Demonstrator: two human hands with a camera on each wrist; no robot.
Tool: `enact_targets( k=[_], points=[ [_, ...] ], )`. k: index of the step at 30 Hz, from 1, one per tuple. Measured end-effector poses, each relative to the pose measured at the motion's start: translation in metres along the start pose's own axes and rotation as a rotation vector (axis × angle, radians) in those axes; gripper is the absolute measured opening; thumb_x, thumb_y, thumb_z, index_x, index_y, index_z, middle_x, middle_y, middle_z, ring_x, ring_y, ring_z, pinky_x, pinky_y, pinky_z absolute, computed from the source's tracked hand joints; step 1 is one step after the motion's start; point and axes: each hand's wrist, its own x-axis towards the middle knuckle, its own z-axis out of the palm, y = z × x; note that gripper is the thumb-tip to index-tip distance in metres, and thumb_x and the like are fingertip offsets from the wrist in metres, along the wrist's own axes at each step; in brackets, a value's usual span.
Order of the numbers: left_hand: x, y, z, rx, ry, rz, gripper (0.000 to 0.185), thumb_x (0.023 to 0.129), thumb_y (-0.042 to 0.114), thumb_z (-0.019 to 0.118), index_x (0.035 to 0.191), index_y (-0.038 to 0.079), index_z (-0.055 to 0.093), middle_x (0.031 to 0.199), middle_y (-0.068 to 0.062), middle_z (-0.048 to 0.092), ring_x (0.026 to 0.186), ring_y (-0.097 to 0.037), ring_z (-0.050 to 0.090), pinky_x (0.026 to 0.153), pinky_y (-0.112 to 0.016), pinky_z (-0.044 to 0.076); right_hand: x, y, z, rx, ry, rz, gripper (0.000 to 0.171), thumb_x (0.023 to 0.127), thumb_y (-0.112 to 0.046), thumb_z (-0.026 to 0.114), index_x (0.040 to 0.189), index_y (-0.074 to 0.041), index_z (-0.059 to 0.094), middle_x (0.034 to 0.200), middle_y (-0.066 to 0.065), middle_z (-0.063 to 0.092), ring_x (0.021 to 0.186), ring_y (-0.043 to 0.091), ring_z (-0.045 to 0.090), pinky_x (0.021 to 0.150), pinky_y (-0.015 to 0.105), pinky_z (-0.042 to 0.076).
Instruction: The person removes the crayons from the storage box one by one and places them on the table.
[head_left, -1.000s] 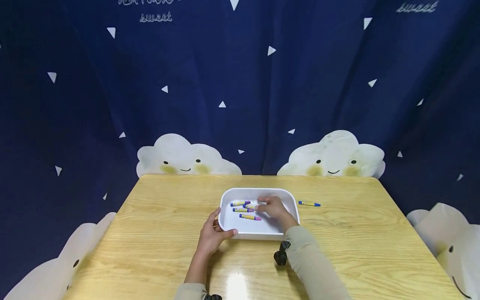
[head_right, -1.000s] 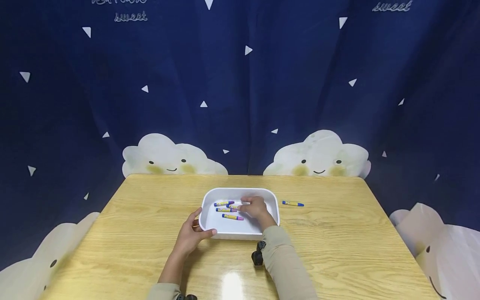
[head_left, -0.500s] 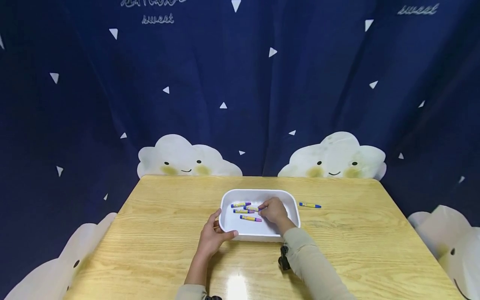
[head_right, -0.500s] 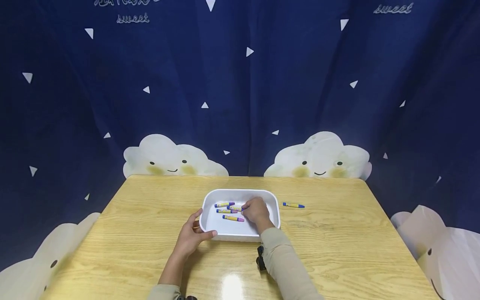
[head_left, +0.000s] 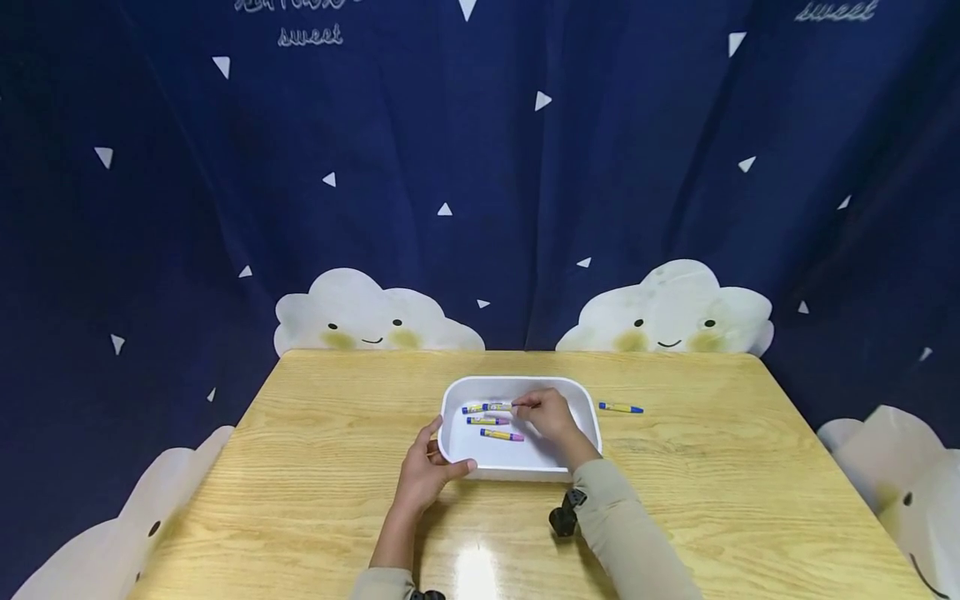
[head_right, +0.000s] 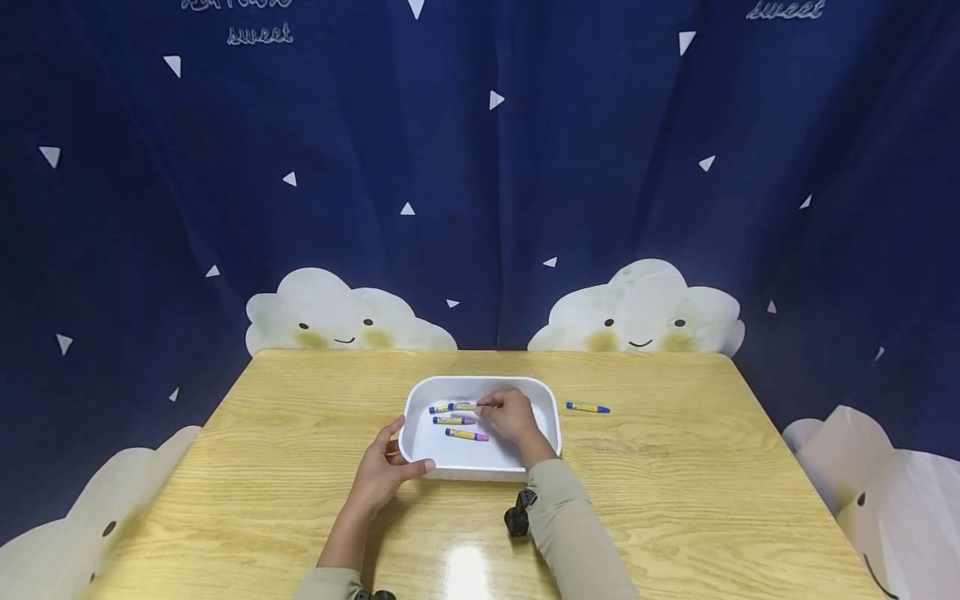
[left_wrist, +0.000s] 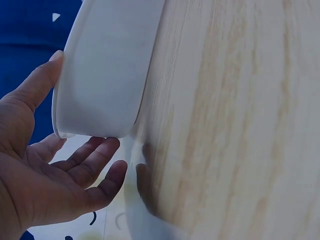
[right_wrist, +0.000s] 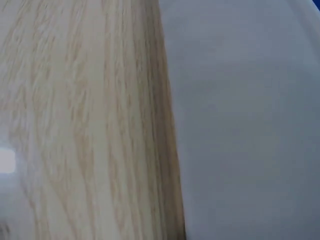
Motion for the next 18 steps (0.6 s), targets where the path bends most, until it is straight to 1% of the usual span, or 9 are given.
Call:
enact_targets(
  k=[1,4,9,11,15,18],
  points=[
    [-0.001,0.002,0.001,0.002,-0.003,-0.002,0.09,0.067,-0.001,0.081,0.141,-0.005,0.029,0.111,-0.031,0.051,0.095,-0.042,0.056,0.069,-0.029,0.052,-0.002,0.0,-0.002,0.002,0.008,-0.005,0.007,0.076,0.0,0.071,0.083,-0.001,0.074,0.081,0.005,0.067,0.071,0.014,0.057,0.065,0.028,0.048],
    [-0.007,0.016,0.002,-0.001,-0.011,-0.007,0.087,0.068,-0.005,0.078,0.14,-0.008,0.03,0.11,-0.033,0.05,0.097,-0.046,0.054,0.07,-0.029,0.051,-0.009,-0.001,-0.01,0.003,0.033,-0.038,0.007,0.076,-0.003,0.073,0.083,-0.003,0.074,0.082,0.005,0.066,0.075,0.016,0.058,0.068,0.029,0.048],
    [-0.006,0.016,0.002,-0.017,-0.007,-0.005,0.087,0.067,-0.006,0.078,0.14,-0.008,0.03,0.109,-0.033,0.05,0.097,-0.047,0.054,0.071,-0.03,0.052,-0.019,-0.006,-0.026,0.004,0.06,-0.137,0.008,0.075,-0.003,0.073,0.083,-0.003,0.074,0.083,0.006,0.064,0.08,0.023,0.058,0.073,0.038,0.047],
    [-0.007,0.016,0.002,-0.011,-0.002,-0.01,0.087,0.068,-0.006,0.078,0.14,-0.008,0.03,0.11,-0.033,0.05,0.097,-0.046,0.054,0.071,-0.029,0.052,-0.022,-0.008,-0.031,0.01,0.058,-0.158,0.007,0.075,-0.003,0.073,0.083,-0.003,0.074,0.084,0.006,0.064,0.08,0.024,0.058,0.073,0.04,0.046],
    [-0.008,0.017,0.001,0.011,0.006,-0.01,0.087,0.068,-0.005,0.078,0.14,-0.008,0.03,0.11,-0.032,0.05,0.097,-0.045,0.055,0.071,-0.029,0.051,-0.026,-0.009,-0.044,0.026,0.051,-0.161,0.007,0.076,-0.001,0.073,0.083,-0.003,0.073,0.084,0.006,0.065,0.08,0.023,0.059,0.07,0.036,0.047],
    [-0.008,0.017,0.002,0.011,0.003,-0.005,0.087,0.068,-0.005,0.078,0.14,-0.008,0.03,0.11,-0.033,0.05,0.098,-0.045,0.055,0.071,-0.029,0.051,-0.029,-0.007,-0.054,0.047,0.05,-0.133,0.008,0.077,-0.002,0.073,0.084,-0.003,0.073,0.085,0.006,0.065,0.079,0.022,0.058,0.066,0.032,0.046]
  ],
)
